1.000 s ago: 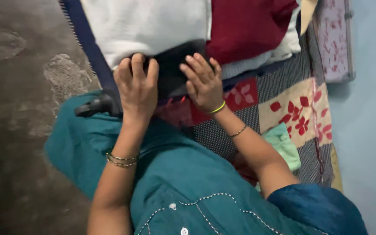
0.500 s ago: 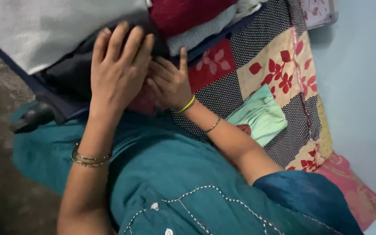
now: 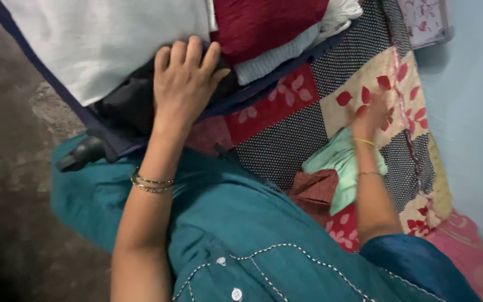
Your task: The person packs a suitcase by folding and placing various items of clothing and fabric inside, including a large patterned gray piece, a brown item, and several smaller garments, then closes the suitcase and presses down on the lid.
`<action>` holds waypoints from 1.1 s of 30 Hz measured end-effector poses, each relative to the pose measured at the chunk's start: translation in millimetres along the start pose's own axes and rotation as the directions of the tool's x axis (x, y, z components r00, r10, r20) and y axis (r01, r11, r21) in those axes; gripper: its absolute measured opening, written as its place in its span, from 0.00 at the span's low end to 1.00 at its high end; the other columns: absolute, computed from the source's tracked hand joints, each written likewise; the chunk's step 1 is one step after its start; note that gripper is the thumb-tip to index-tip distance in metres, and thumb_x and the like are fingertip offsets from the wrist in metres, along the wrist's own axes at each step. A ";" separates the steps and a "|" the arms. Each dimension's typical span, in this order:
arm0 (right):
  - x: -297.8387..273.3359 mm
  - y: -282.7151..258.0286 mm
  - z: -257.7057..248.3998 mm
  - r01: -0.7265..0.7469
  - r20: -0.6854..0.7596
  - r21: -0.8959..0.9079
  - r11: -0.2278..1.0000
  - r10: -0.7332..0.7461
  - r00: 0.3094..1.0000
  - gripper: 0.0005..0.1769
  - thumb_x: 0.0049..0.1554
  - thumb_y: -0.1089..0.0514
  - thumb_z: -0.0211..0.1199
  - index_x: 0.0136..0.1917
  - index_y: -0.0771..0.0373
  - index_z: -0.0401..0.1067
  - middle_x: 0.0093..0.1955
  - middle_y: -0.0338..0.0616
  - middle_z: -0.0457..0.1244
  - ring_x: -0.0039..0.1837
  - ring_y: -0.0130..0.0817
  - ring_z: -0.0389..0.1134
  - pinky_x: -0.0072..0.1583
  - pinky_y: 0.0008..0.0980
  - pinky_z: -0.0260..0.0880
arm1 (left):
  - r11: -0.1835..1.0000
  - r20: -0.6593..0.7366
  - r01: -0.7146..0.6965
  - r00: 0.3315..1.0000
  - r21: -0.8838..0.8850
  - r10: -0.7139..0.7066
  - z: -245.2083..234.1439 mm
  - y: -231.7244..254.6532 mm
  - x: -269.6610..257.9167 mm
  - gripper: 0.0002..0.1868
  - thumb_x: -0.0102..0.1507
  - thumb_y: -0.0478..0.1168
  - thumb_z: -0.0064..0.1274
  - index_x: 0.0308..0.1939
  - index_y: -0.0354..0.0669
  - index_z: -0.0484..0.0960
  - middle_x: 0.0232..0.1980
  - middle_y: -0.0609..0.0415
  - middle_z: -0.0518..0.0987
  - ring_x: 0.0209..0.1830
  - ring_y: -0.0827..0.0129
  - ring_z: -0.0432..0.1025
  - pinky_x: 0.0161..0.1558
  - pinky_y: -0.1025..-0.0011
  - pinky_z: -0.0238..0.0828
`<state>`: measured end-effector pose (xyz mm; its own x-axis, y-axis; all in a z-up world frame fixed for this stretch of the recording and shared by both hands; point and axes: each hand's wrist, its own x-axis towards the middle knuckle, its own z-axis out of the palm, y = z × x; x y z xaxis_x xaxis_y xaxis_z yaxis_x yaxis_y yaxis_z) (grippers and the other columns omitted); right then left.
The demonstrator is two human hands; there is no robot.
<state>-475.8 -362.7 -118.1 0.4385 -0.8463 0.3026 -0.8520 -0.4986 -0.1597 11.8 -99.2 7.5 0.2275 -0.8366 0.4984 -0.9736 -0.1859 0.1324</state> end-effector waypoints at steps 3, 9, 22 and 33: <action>-77.0 74.8 -65.5 -0.508 0.029 -0.148 0.849 0.517 0.855 0.61 0.46 0.34 0.74 0.82 0.67 0.57 0.80 0.57 0.57 0.81 0.53 0.57 0.83 0.44 0.53 | 1.000 -0.010 0.009 1.000 0.030 -0.009 -3.9 1.3 -0.1 0.24 0.70 0.59 0.56 0.63 0.52 0.77 0.59 0.54 0.72 0.56 0.61 0.66 0.60 0.59 0.62; -174.2 43.6 -96.2 -0.947 0.724 0.315 0.068 0.628 0.286 0.52 0.58 0.28 0.61 0.82 0.61 0.55 0.77 0.46 0.59 0.76 0.45 0.59 0.74 0.46 0.55 | 0.998 -0.020 0.023 1.000 0.052 -0.022 -9.7 4.7 1.0 0.24 0.69 0.58 0.56 0.65 0.55 0.78 0.60 0.55 0.73 0.56 0.63 0.67 0.61 0.61 0.62; -58.7 -59.9 -1.2 -0.936 0.886 0.353 0.002 0.319 0.335 0.37 0.45 0.60 0.75 0.67 0.66 0.71 0.62 0.48 0.69 0.62 0.46 0.70 0.65 0.45 0.71 | 1.000 -0.057 0.026 0.998 0.014 -0.025 -16.6 4.9 2.5 0.23 0.68 0.57 0.57 0.62 0.54 0.80 0.60 0.54 0.74 0.55 0.62 0.69 0.60 0.62 0.64; 81.8 -239.0 -146.6 -0.122 0.781 0.525 0.842 -0.420 0.462 0.31 0.37 0.49 0.80 0.54 0.62 0.80 0.49 0.44 0.76 0.51 0.32 0.77 0.57 0.33 0.74 | 0.999 -0.079 0.038 0.996 0.003 -0.037 -13.8 4.4 2.1 0.22 0.66 0.57 0.56 0.60 0.54 0.80 0.59 0.53 0.75 0.54 0.62 0.70 0.58 0.61 0.65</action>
<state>-278.3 -285.2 82.6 0.7837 -0.3284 -0.5273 -0.6212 -0.4149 -0.6648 8.2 -94.6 21.0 0.2643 -0.7857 0.5592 -0.9644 -0.2186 0.1488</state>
